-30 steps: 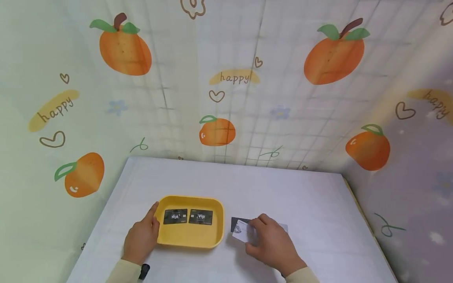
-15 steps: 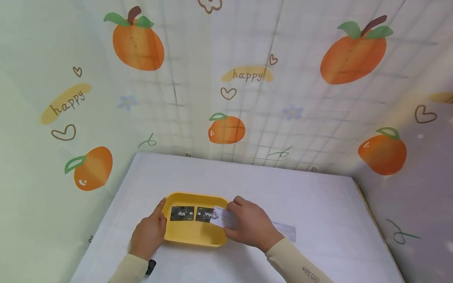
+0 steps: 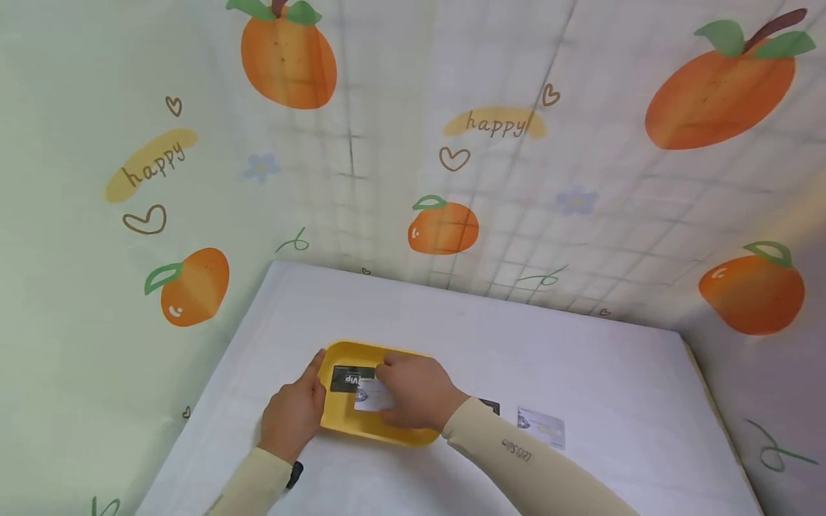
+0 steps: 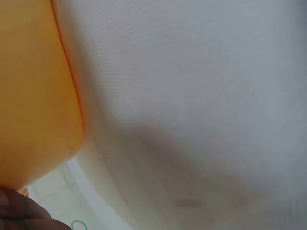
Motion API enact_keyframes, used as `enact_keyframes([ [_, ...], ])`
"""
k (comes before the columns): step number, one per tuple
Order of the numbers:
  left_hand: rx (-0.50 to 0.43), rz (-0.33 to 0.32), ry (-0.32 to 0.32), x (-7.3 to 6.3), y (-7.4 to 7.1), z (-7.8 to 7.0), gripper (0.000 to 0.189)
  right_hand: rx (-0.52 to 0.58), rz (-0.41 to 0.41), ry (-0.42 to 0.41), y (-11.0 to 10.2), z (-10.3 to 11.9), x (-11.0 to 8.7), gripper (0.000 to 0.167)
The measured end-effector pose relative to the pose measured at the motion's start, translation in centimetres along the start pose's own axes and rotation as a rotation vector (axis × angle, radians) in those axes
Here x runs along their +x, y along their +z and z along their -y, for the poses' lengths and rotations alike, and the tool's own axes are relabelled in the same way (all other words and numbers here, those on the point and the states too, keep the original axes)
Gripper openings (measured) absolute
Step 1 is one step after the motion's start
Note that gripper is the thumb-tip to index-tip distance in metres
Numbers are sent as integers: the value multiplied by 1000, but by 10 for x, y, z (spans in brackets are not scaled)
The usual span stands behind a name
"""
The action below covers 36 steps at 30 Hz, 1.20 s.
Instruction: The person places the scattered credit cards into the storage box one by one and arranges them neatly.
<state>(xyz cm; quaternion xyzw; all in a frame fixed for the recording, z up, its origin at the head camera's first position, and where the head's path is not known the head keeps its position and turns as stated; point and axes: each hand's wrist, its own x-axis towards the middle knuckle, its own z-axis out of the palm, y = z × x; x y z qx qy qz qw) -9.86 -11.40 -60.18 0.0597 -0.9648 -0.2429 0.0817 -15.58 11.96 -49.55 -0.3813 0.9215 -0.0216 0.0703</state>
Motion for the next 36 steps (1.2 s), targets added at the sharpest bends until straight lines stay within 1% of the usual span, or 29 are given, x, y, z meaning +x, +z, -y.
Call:
enact_keyframes([
  [6, 23, 32, -12, 1, -2, -1, 62, -65, 63, -78, 10, 13, 33, 43],
  [10, 16, 39, -17, 0, -2, -4, 62, -72, 134, -82, 18, 18, 46, 42],
  [14, 0, 26, -10, -1, -3, -5, 61, -67, 193, -79, 27, 23, 56, 43],
  [17, -11, 20, -2, 0, -3, -4, 61, -81, 201, -83, 32, 25, 61, 43],
  [23, -2, 20, -13, 1, 1, -3, 62, -72, 212, -75, 39, 27, 68, 43],
  [28, -5, 49, -38, 1, -1, -7, 62, -64, 223, -70, 44, 27, 70, 43],
  [32, -5, 74, -61, 1, -2, -9, 62, -59, 222, -79, 42, 28, 69, 45],
  [36, 0, 69, -67, 0, -1, -10, 62, -52, 216, -81, 39, 28, 66, 47],
])
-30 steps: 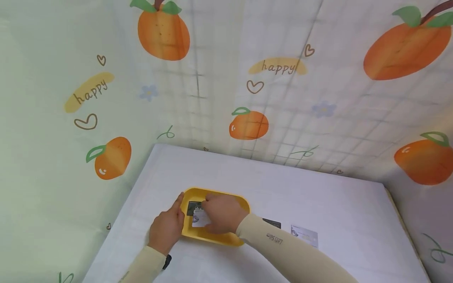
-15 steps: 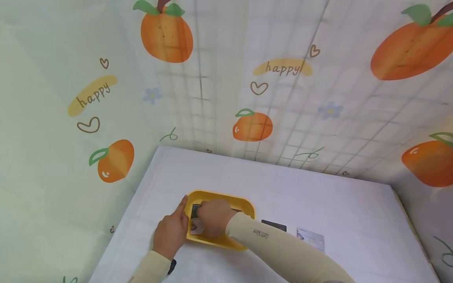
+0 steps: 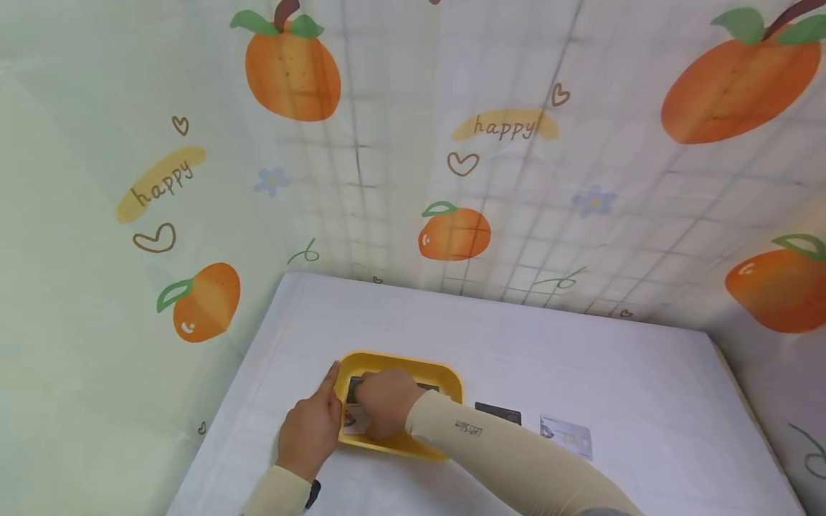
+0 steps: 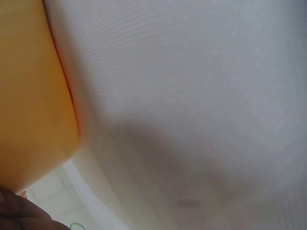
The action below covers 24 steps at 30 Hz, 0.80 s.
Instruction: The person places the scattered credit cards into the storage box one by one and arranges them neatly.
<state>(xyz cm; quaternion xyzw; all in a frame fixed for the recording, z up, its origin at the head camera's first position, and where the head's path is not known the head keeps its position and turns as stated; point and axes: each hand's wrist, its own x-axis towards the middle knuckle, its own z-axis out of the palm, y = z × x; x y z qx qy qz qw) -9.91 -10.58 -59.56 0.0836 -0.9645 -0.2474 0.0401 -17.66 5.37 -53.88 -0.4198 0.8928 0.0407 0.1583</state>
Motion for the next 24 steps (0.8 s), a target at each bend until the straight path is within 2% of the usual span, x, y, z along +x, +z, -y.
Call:
enact_keyframes([
  [5, 29, -2, -5, -2, 2, -1, 64, -6, -15, 9, 0, -2, -6, 47],
  [9, 39, -22, 3, -2, 2, -2, 63, 29, -35, 19, -4, -10, -13, 42],
  [12, 28, -28, 10, -2, 3, -4, 61, 60, -92, 13, -14, -22, -25, 39],
  [15, 27, -15, -1, -3, 3, -6, 61, 85, -164, 41, -25, -36, -42, 38],
  [19, 33, -15, -14, -4, 2, -7, 61, 126, -217, 164, -31, -55, -70, 41],
  [24, 37, -38, -1, -6, 1, -5, 61, 171, -227, 352, -24, -84, -114, 46],
])
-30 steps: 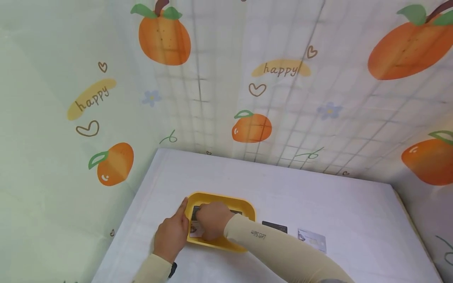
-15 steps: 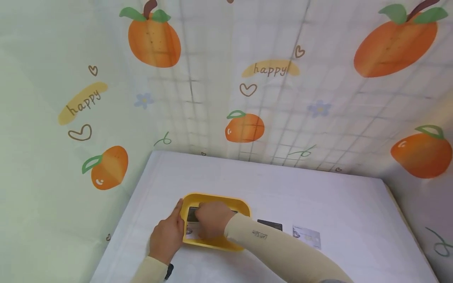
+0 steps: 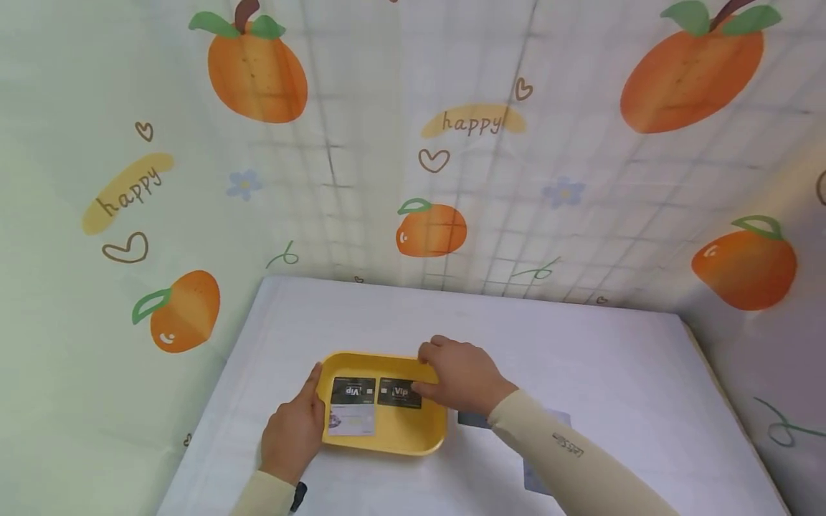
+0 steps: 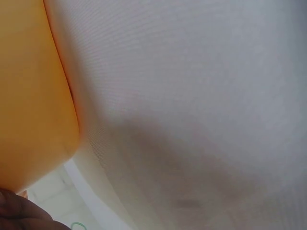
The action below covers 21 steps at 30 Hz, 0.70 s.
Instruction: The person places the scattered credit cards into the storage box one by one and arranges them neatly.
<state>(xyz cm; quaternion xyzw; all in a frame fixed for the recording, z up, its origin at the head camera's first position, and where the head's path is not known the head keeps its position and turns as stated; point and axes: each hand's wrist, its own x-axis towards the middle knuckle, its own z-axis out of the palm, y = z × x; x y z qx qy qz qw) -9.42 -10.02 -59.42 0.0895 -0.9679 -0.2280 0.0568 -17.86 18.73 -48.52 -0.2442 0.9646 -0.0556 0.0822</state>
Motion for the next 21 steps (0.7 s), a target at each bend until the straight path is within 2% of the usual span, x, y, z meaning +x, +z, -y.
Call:
enact_keyframes([
  [2, 0, -9, 1, 0, 0, 0, 61, 22, -3, 59, -1, -20, -16, 47],
  [7, 22, 21, 0, -1, -2, 0, 61, 107, -20, 182, 2, -65, -69, 49],
  [12, 28, 43, 12, -2, -2, 1, 61, 196, -5, 329, 12, -103, -123, 60],
  [17, 35, 58, 5, -4, -1, -1, 62, 283, 74, 483, 28, -131, -164, 73],
  [21, 43, 66, 5, -4, 0, -4, 61, 345, 101, 545, 46, -142, -189, 82],
])
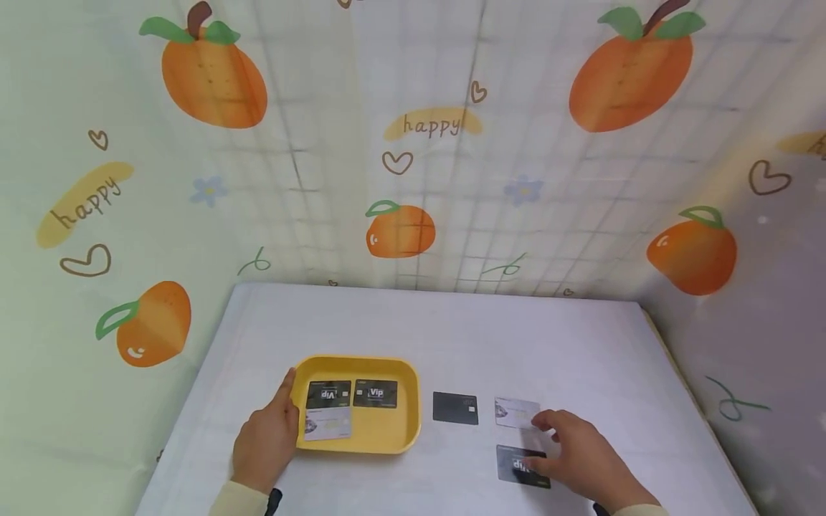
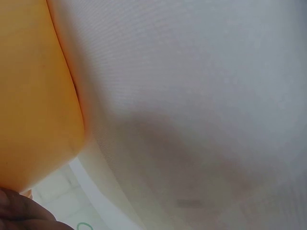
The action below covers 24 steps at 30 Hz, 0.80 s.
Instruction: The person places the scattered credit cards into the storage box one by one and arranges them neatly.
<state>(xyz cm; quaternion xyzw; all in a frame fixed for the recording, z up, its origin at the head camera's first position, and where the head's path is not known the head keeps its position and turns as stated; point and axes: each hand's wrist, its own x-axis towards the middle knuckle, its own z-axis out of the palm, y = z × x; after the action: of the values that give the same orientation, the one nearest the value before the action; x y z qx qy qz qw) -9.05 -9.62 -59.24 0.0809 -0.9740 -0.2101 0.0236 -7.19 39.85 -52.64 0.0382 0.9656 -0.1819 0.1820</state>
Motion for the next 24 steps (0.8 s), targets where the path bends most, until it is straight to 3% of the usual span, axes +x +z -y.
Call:
enact_keyframes([
  [3, 1, -3, -5, -2, -2, 1, 61, 44, 21, 25, 13, -9, -6, 89],
  [9, -7, 7, -20, -4, -5, 2, 60, 46, -12, -22, 30, -14, -12, 85],
  [16, -17, 27, -26, -4, -9, -1, 60, 15, -12, 14, 36, -15, -11, 81],
  [24, -16, 23, -7, -1, -7, -5, 59, 6, -65, -49, 37, -21, -18, 72],
])
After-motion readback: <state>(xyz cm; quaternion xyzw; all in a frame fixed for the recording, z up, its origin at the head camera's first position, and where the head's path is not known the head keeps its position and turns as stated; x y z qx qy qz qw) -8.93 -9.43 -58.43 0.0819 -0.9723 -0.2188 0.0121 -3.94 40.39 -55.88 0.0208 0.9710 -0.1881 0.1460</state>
